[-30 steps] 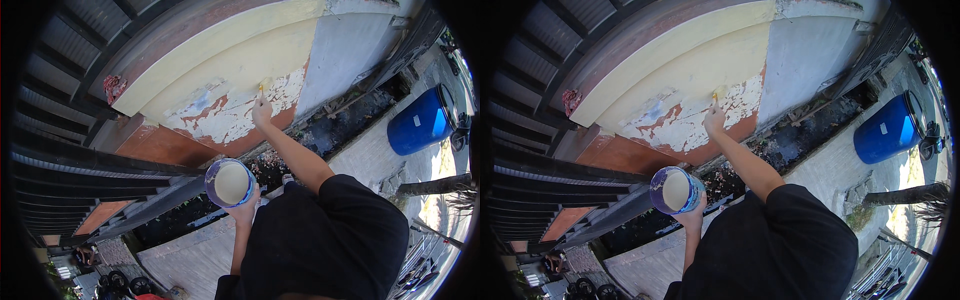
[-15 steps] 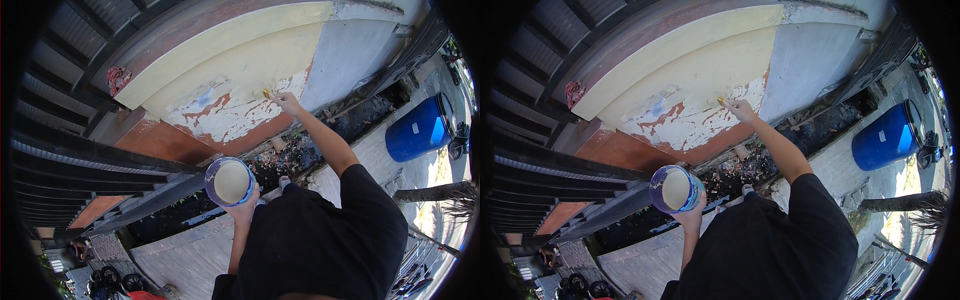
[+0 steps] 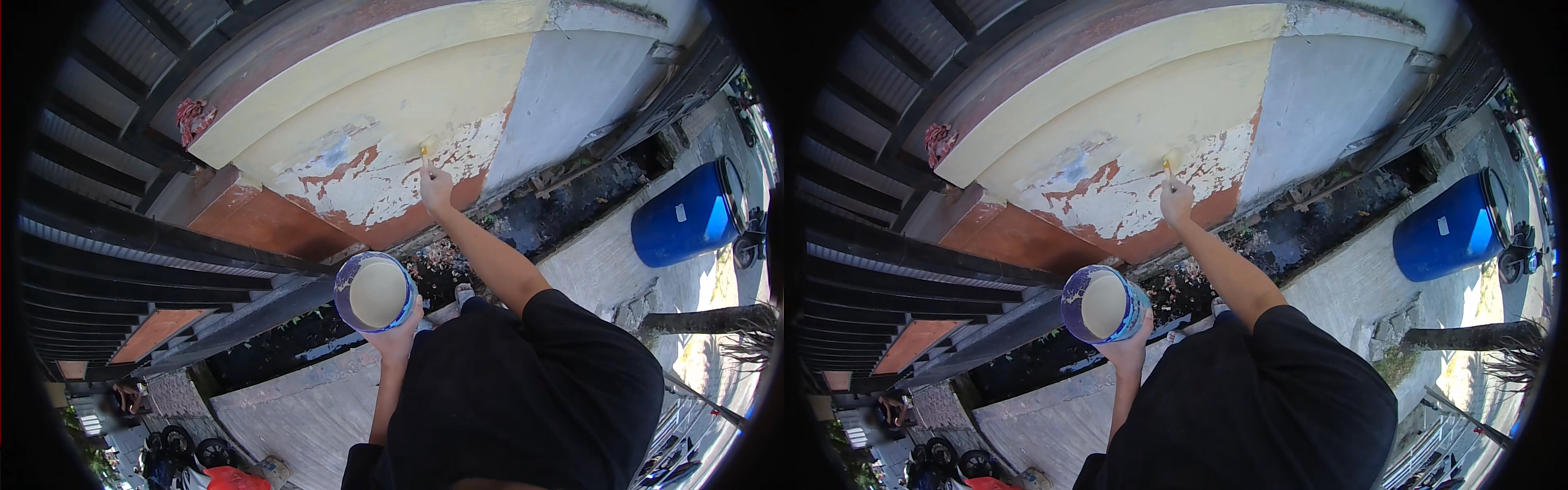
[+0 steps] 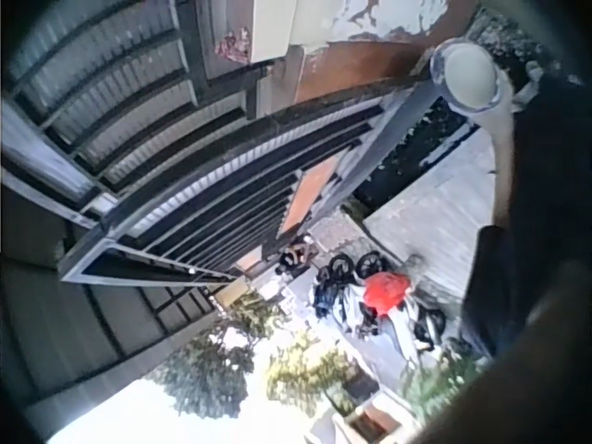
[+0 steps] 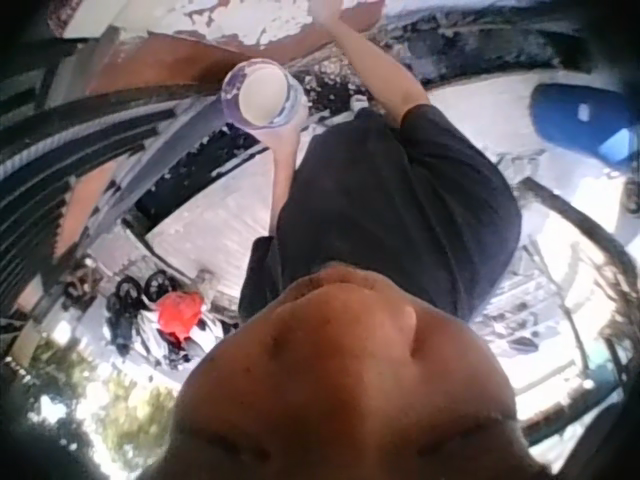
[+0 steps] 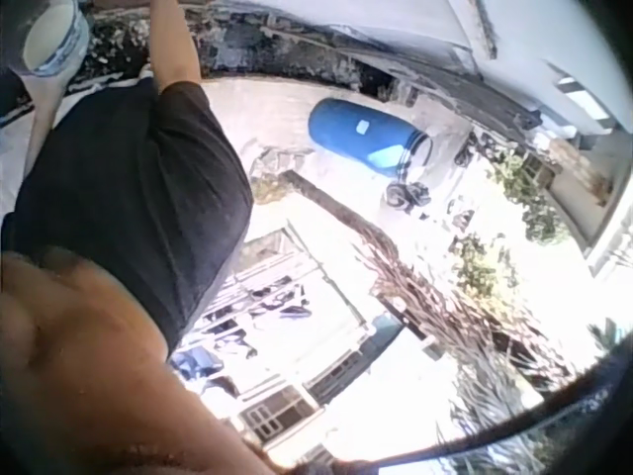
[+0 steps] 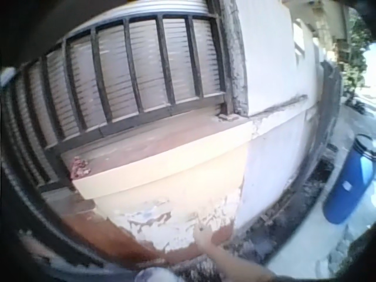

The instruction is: Apply paint to a wall section using a paintbrush.

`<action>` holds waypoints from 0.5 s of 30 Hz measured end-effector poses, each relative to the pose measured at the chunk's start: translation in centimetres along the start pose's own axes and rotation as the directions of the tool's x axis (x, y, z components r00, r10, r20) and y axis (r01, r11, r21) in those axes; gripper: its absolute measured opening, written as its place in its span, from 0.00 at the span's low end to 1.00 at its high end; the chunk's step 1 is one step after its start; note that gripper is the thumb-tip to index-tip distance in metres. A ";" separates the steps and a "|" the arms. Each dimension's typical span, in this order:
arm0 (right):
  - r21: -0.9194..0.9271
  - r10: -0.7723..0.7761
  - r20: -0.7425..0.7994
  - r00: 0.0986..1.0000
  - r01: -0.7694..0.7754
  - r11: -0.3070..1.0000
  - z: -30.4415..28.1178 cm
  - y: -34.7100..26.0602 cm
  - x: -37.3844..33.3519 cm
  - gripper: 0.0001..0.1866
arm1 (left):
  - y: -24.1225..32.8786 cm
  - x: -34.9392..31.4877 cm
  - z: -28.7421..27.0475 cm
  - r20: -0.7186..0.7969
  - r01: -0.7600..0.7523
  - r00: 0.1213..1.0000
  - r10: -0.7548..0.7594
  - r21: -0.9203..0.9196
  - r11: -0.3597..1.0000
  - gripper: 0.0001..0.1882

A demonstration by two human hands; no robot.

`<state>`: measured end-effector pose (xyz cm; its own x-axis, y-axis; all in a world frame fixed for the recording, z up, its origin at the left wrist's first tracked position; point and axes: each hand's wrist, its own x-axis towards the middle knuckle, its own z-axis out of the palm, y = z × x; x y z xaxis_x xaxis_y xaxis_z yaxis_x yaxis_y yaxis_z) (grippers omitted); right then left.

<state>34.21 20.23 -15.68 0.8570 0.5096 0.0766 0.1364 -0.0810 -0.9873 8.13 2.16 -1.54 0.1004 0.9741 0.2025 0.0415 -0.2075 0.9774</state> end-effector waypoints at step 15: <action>-0.255 0.005 0.765 0.644 0.296 0.920 -19.9 -22.7 1.8 0.17 | -1.8 0.8 0.5 0.035 -0.150 0.988 0.149 0.011 0.989 0.62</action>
<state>42.56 5.99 9.64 0.1725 0.9831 -0.0621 0.5061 -0.1425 -0.8506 8.66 3.23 -3.18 0.1401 0.9285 0.3439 0.0371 -0.3520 0.9353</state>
